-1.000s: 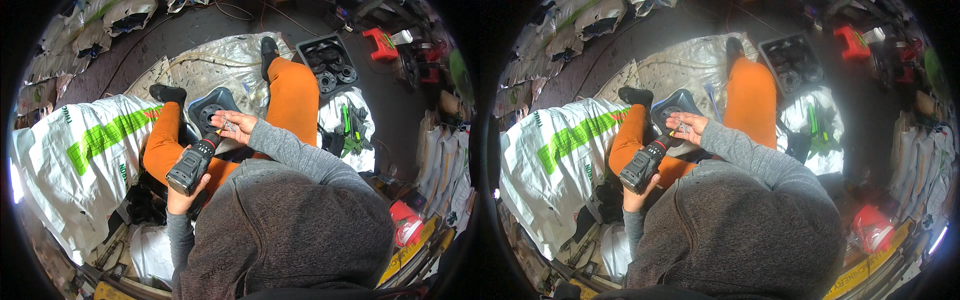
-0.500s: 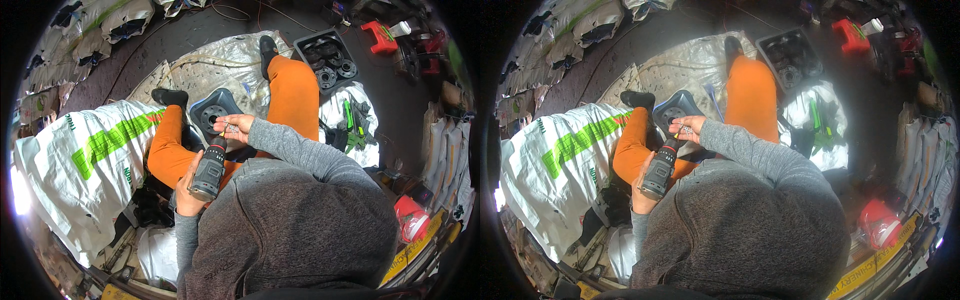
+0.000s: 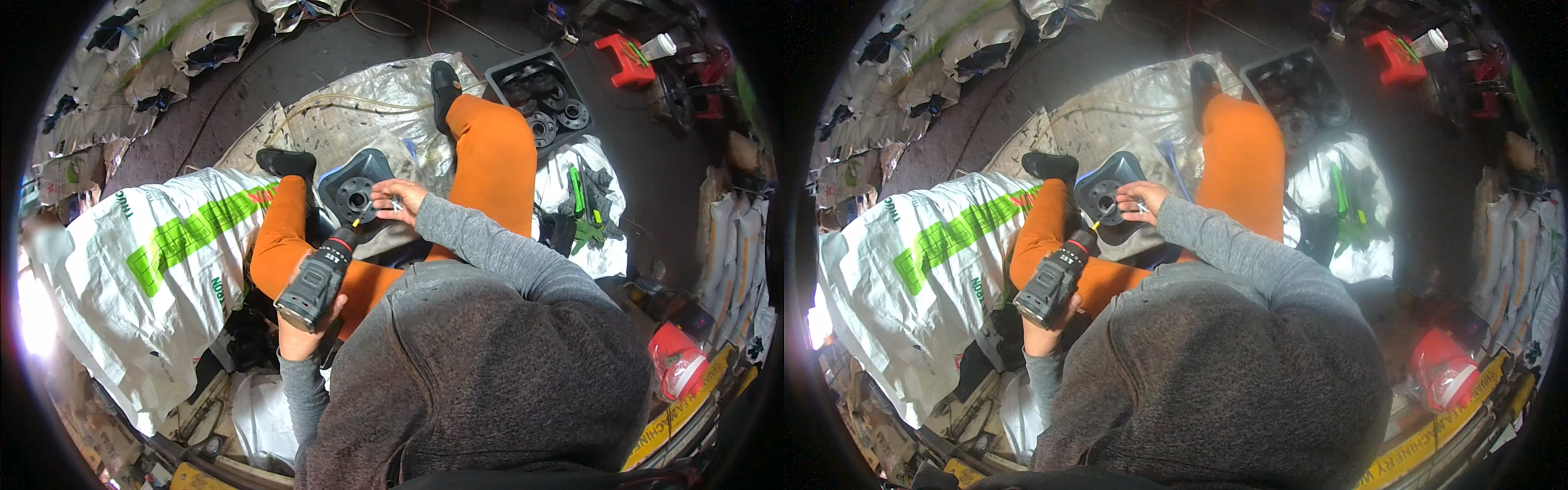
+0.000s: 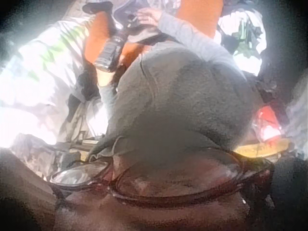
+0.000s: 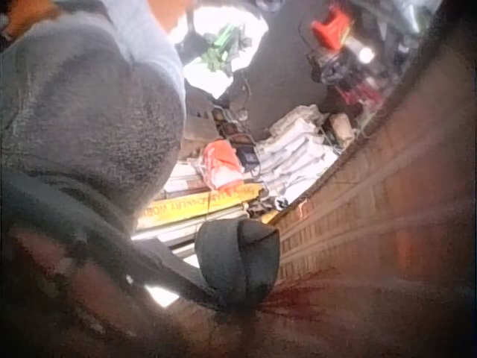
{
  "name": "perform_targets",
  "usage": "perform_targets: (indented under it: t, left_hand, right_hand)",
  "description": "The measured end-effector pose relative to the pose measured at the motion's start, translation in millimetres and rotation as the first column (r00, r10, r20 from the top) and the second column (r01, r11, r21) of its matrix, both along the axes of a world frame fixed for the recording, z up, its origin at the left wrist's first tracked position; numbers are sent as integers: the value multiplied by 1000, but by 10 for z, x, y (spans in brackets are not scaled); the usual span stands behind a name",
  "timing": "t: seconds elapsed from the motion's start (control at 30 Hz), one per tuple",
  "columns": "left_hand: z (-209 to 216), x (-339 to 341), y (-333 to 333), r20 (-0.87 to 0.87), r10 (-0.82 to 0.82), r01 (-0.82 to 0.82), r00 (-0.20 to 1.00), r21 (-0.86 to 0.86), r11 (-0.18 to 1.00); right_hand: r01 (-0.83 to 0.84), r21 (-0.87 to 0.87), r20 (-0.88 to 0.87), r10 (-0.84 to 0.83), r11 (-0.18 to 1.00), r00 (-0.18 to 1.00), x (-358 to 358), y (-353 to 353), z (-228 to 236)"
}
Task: The person sits on the floor and uses a cordless drill to fasten screws into a black mechanical housing. They repeatedly pick up screws, align them with holes in the housing, and drive them in with the drill.
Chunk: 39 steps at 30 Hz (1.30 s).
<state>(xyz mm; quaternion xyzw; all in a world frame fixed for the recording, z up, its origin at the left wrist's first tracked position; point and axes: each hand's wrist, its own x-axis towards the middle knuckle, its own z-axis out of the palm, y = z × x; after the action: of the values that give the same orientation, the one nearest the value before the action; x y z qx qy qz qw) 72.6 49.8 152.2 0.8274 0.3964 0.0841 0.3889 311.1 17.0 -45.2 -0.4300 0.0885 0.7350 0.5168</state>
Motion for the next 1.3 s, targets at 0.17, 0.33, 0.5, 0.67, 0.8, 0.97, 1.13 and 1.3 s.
perform_targets:
  t: [0.17, 0.33, 0.5, 0.67, 0.8, 0.97, 1.13, 1.3]
  left_hand:
    - [-111, 12, 186, 11, 248, -242, 969, -164, 956]
    - [-311, 107, 375, -84, 255, -266, 963, -174, 948]
    - [-435, 151, 493, -125, 211, -230, 969, -165, 959]
    - [-431, 262, 587, -223, 185, -232, 957, -202, 952]
    - [-358, 397, 647, -169, 141, -172, 975, -183, 968]
    - [-279, 465, 710, -378, 152, -282, 913, -318, 905]
    - [-144, 421, 675, -228, 156, -207, 961, -217, 954]
    - [-15, 432, 659, -335, 247, -345, 909, -274, 898]
  right_hand:
    - [-32, -218, 231, 84, 976, 969, 52, 35, -236]
    - [15, -184, 267, 35, 983, 963, 18, 96, -374]
    - [47, -185, 231, -3, 982, 973, 129, 117, -456]
    - [-391, -192, 679, 410, 900, 609, 62, 105, -502]
    - [-500, -181, 744, 450, 847, 494, -36, 136, -564]
    - [-511, 2, 741, 342, 859, 578, -33, 241, -581]
    - [-503, 179, 822, 153, 846, 549, -22, 241, -432]
    - [-512, 266, 833, 73, 817, 549, -45, 313, -362]
